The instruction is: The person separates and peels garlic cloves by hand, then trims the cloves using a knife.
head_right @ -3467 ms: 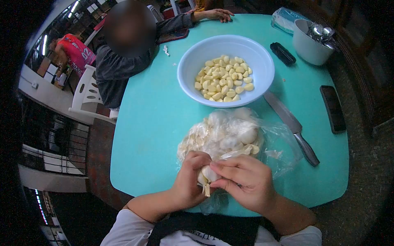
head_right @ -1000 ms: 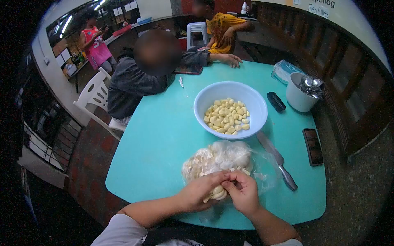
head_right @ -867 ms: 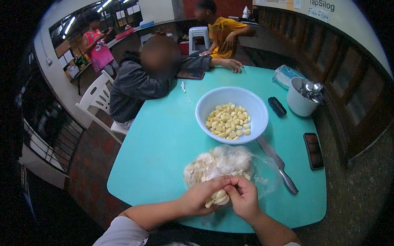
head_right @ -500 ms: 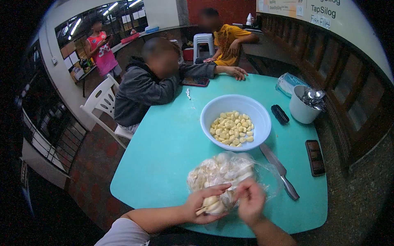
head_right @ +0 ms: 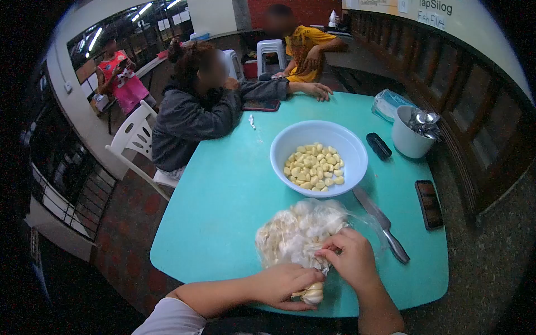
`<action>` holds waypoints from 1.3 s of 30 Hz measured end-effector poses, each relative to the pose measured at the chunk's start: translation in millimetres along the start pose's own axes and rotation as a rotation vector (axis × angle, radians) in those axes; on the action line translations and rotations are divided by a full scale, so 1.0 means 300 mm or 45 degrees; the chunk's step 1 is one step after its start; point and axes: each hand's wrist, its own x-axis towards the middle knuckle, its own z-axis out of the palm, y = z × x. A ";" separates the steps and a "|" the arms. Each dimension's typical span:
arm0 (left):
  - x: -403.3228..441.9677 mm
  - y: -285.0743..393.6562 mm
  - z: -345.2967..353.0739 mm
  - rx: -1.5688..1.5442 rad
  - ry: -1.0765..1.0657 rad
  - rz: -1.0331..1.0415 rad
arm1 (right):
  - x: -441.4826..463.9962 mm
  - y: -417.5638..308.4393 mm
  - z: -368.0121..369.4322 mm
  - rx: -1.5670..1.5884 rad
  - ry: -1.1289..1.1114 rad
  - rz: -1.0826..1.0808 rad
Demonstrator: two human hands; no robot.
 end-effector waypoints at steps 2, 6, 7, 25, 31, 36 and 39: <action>-0.005 0.005 -0.001 0.091 -0.011 -0.037 | -0.002 0.002 -0.006 -0.003 -0.002 -0.061; -0.007 0.006 -0.033 0.240 0.032 -0.022 | 0.000 0.016 -0.004 -0.051 0.040 -0.247; -0.011 0.006 -0.035 0.254 0.036 -0.017 | -0.004 0.018 -0.005 -0.071 0.051 -0.261; -0.046 0.065 -0.183 -0.392 0.977 0.287 | -0.006 0.045 -0.125 -0.127 0.079 -0.015; 0.022 0.119 -0.292 -0.173 0.948 0.347 | -0.039 -0.069 -0.244 -0.433 0.050 -0.066; 0.086 0.214 -0.383 0.042 0.936 0.412 | -0.030 -0.213 -0.380 -0.761 0.022 -0.082; 0.091 0.253 -0.404 -0.055 0.781 0.209 | -0.022 -0.290 -0.397 -0.781 -0.063 -0.008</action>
